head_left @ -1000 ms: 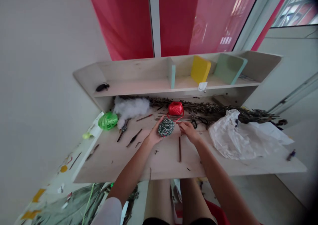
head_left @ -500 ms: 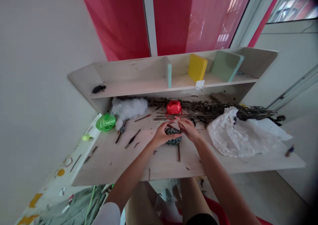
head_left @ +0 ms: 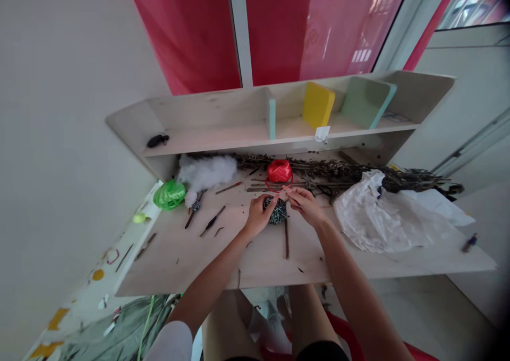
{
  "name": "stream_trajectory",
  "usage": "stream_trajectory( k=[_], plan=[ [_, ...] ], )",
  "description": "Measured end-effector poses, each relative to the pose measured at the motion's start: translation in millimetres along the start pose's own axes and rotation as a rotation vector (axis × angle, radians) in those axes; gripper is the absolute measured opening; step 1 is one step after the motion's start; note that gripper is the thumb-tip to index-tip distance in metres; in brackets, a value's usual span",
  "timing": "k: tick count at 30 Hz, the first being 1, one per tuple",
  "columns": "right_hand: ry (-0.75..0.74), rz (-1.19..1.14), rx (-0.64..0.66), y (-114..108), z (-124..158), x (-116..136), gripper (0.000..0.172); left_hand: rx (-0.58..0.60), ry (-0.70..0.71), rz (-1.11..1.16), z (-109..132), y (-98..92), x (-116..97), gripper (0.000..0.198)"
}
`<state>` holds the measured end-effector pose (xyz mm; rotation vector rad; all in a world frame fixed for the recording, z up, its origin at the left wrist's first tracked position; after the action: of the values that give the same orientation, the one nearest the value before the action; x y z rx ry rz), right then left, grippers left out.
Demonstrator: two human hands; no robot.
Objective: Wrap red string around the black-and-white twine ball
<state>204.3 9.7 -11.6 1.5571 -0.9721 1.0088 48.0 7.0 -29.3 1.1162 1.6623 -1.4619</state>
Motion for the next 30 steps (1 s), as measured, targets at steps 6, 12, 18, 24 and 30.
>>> stream_trajectory(
  k=[6, 12, 18, 24, 30],
  plan=[
    [0.027, 0.216, 0.210, 3, 4, -5, 0.040, -0.184, -0.094, 0.062, -3, -2.6, 8, 0.038],
    [0.031, 0.397, 0.382, 16, 6, -12, 0.040, -0.262, -0.158, 0.243, -7, -8.3, 10, 0.038],
    [0.041, 0.419, 0.387, 19, 7, -8, 0.046, -0.285, -0.220, 0.474, -11, -8.6, 10, 0.037],
    [0.112, 0.345, 0.319, 15, 6, -11, 0.051, -0.200, -0.592, 0.873, -16, -9.8, 15, 0.039],
    [0.145, 0.281, 0.200, 7, 1, -21, 0.047, -0.045, -0.786, 1.113, -22, -21.6, 15, 0.046]
  ],
)
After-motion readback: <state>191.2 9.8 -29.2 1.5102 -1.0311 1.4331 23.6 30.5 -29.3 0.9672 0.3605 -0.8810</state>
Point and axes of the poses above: each hand's wrist, its own z-axis away from the middle knuckle, its own y-axis out of the palm, x = y × z, the point moved 2 cm from there along -z, towards the middle knuckle, and after that the axes turned 8 degrees about -y, right-handed, at the moved point
